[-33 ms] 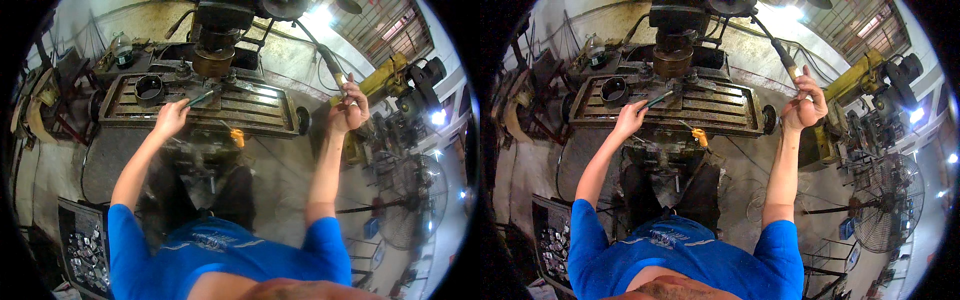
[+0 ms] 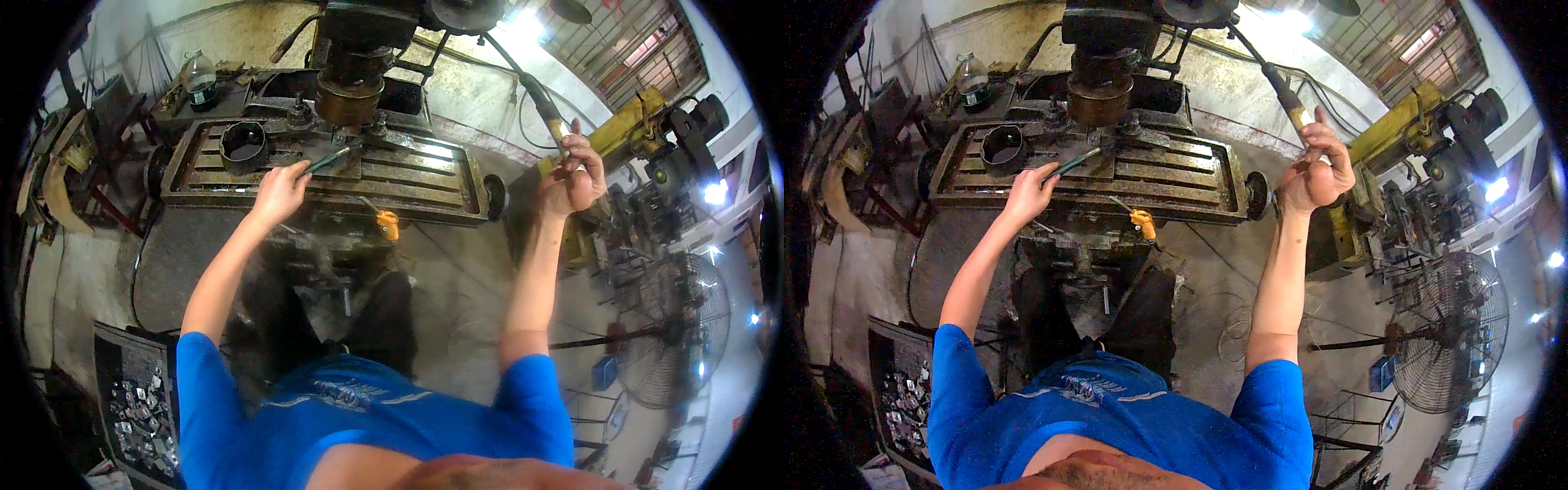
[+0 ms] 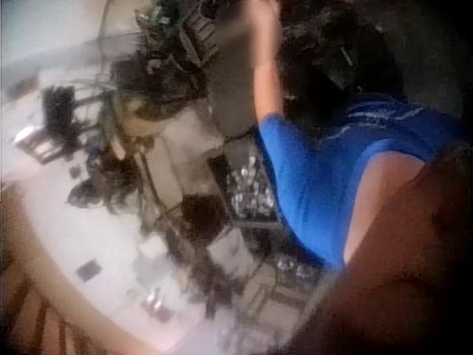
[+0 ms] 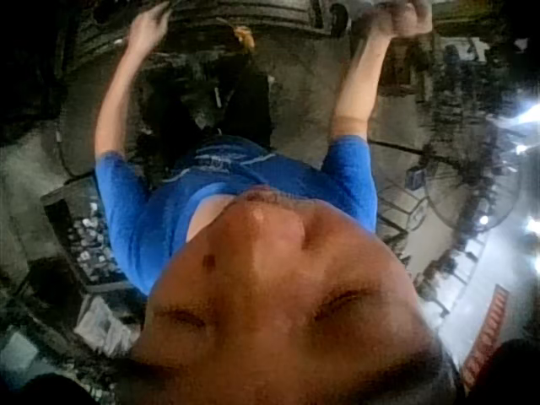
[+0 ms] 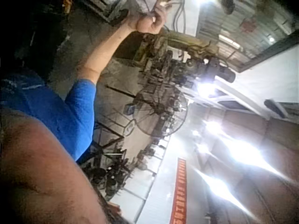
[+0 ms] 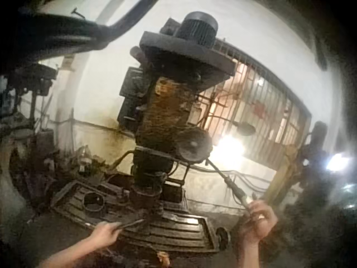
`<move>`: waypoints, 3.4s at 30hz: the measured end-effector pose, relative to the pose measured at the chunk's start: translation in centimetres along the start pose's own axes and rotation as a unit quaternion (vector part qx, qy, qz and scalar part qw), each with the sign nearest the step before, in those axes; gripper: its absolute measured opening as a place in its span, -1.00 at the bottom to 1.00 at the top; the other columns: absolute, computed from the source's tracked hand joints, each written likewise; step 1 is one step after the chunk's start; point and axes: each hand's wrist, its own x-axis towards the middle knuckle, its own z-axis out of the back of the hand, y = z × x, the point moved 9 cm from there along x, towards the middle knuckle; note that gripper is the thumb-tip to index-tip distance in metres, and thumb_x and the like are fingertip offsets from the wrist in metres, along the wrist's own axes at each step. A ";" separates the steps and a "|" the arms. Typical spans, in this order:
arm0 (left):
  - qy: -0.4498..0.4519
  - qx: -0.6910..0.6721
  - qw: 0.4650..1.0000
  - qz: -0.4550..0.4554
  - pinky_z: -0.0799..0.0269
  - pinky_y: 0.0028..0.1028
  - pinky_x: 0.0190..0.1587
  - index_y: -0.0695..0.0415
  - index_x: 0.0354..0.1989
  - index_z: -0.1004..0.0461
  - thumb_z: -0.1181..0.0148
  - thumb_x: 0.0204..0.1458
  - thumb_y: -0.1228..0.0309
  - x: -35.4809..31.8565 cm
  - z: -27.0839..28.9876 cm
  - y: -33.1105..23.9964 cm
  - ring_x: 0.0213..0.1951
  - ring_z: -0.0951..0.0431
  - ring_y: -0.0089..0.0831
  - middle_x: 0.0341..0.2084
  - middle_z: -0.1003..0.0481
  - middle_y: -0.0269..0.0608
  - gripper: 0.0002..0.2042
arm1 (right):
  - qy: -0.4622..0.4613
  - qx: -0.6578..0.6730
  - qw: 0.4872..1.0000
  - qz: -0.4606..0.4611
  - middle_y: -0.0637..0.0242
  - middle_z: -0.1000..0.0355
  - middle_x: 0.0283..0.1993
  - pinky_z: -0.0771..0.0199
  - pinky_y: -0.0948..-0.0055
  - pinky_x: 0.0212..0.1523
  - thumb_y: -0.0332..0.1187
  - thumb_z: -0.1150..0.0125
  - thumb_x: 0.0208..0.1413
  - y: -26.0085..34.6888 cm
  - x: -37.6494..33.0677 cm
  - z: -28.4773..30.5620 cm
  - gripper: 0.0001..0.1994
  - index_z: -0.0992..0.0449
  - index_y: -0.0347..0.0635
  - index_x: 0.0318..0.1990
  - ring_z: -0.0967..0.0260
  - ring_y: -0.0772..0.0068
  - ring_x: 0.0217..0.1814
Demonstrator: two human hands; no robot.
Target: The person operates a vertical milling machine in a workshop, repeatedly positioning small metal blocks under the drill bit and lowering the spindle to machine them. The person uses a yellow-handled tool to clear metal shavings from the work area and the machine table between operations.
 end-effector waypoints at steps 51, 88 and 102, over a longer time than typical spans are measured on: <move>-0.109 0.306 0.944 0.055 -0.38 -0.19 -0.47 0.09 -0.07 -0.36 -0.05 -0.07 0.44 -1.0 8.5 11.3 -0.50 -0.48 -0.09 -0.48 -0.43 -0.02 -0.68 | 0.131 -0.029 0.937 -0.324 0.06 -0.44 -0.29 -0.42 0.34 -0.24 -0.38 -0.04 -0.26 -4.1 -11.8 -1.2 -0.69 -0.47 -0.41 -0.33 -0.43 0.26 -0.27; 0.028 -0.542 0.748 0.383 -0.46 -0.43 -0.28 0.24 -0.10 -0.33 0.05 -0.02 0.50 -15.1 -7.7 11.5 -0.45 -0.47 -0.44 -0.47 -0.41 -0.22 -0.72 | 0.602 -0.207 0.629 -0.446 -0.09 -0.36 -0.57 -0.39 0.18 -0.46 -0.24 -0.09 -0.39 3.2 -34.0 -12.2 -0.74 -0.41 -0.32 -0.65 -0.37 -0.08 -0.49; 0.021 -0.571 0.748 0.336 -0.46 -0.43 -0.30 0.25 -0.14 -0.35 0.03 -0.02 0.49 -13.2 -2.4 10.4 -0.45 -0.47 -0.47 -0.52 -0.42 -0.26 -0.75 | 0.521 -0.500 0.560 -0.406 -0.04 -0.45 -0.35 -0.43 0.27 -0.16 -0.22 -0.04 -0.29 -14.9 -24.7 -14.5 -0.67 -0.52 -0.31 -0.43 -0.43 0.03 -0.24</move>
